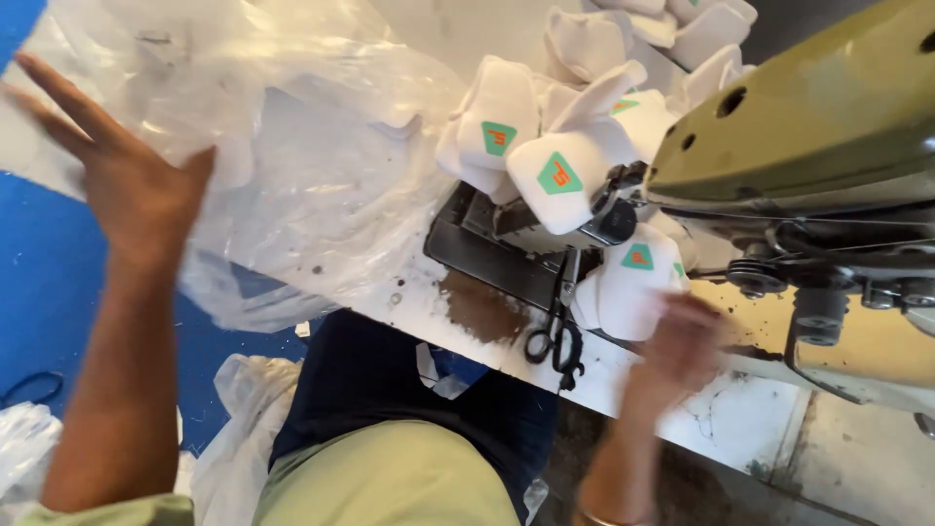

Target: The person uses a sewing machine to stitch white fabric parts that have green and orange labels. They repeatedly pick up parts from a plastic bag, guide them under the machine's needle, and then place the finished pieces onto a pile on the table.

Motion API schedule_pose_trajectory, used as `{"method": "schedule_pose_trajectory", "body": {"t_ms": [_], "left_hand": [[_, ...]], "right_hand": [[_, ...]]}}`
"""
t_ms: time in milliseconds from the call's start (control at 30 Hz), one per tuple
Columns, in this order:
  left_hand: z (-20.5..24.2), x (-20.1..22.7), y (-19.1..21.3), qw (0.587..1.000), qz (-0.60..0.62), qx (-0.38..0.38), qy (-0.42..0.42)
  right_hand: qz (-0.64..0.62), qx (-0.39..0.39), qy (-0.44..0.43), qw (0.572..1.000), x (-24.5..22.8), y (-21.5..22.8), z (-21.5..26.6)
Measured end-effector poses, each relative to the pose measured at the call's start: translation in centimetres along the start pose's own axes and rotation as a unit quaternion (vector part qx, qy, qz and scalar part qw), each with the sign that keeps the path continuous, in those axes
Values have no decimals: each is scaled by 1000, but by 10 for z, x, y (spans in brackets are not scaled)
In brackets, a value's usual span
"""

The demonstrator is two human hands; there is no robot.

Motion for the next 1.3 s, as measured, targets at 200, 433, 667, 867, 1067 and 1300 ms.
{"method": "schedule_pose_trajectory", "body": {"t_ms": [200,433,667,867,1067,1300], "left_hand": [[-52,-4,40,777,491,-236,316],[-11,10,75,375,811,-248,376],[36,10,75,161,856,-307,383],[19,4,85,269,803,-311,431],[-32,1,119,563,638,-376,367],[-41,-28,125,657,596,-312,340]], "right_hand": [[9,-464,-147,874,-122,-172,84],[-11,-556,-119,823,-121,-255,146],[-9,-517,82,852,-125,-263,216],[142,-521,225,811,-128,-270,219],[118,-559,40,820,-95,-265,196],[209,-430,11,878,-71,-224,112]]}}
Point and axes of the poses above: each hand's wrist, its own z-axis away from the middle knuckle, its own y-axis out of the back of the hand, x = y × z, the point moved 3 cm from there along -z, towards the middle knuckle, and after that the axes turned 13 degrees about x, right-handed, at the moved point
